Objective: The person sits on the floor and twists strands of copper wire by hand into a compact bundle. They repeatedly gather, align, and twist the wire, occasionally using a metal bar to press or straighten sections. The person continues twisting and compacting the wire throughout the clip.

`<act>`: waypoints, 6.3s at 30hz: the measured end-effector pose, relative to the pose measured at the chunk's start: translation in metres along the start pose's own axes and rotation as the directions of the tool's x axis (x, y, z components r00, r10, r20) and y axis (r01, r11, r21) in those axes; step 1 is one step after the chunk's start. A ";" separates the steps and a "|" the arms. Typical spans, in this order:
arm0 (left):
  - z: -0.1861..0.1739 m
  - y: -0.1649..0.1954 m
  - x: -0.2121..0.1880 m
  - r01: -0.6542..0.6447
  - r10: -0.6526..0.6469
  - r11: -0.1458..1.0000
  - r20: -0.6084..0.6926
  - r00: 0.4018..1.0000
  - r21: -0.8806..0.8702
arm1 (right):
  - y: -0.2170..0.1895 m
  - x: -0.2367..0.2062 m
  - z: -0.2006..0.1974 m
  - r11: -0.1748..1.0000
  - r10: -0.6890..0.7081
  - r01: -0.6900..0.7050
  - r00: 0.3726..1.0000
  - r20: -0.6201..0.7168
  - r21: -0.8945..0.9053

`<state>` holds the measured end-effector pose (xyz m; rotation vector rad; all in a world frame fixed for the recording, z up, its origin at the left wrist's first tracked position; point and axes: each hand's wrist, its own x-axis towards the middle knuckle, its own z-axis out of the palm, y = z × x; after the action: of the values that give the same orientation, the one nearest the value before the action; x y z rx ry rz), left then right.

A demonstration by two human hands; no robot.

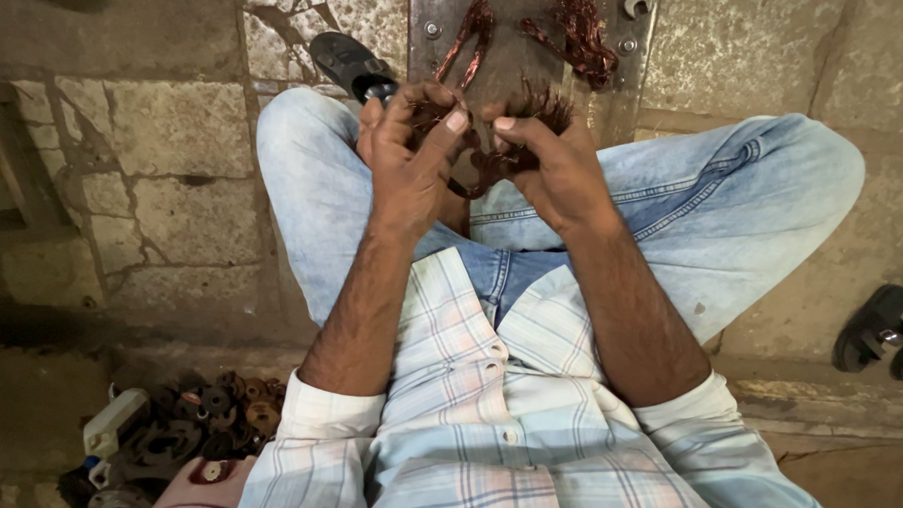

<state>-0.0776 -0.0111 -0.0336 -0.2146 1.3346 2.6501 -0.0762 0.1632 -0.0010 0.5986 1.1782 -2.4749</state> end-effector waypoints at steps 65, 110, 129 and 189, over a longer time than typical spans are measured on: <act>0.007 0.007 0.000 -0.065 0.049 0.961 0.066 0.997 0.268 | 0.006 -0.002 0.000 0.984 -0.116 0.122 0.992 0.050 -0.129; 0.001 0.010 0.018 0.029 -0.045 0.981 -0.081 0.996 -0.192 | 0.018 0.031 0.005 0.981 -0.149 0.155 0.987 0.061 -0.114; -0.009 -0.008 0.009 0.105 -0.108 0.994 -0.122 0.987 -0.030 | 0.018 0.016 -0.002 0.960 -0.057 0.053 0.998 -0.006 -0.274; 0.023 0.035 -0.006 -0.035 0.073 0.907 -0.075 0.995 0.419 | 0.002 -0.007 0.018 0.994 -0.082 0.085 0.996 0.038 -0.063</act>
<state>-0.0798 -0.0135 0.0081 -0.2420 1.9201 2.3405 -0.0728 0.1488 0.0113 0.4950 1.2884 -2.4946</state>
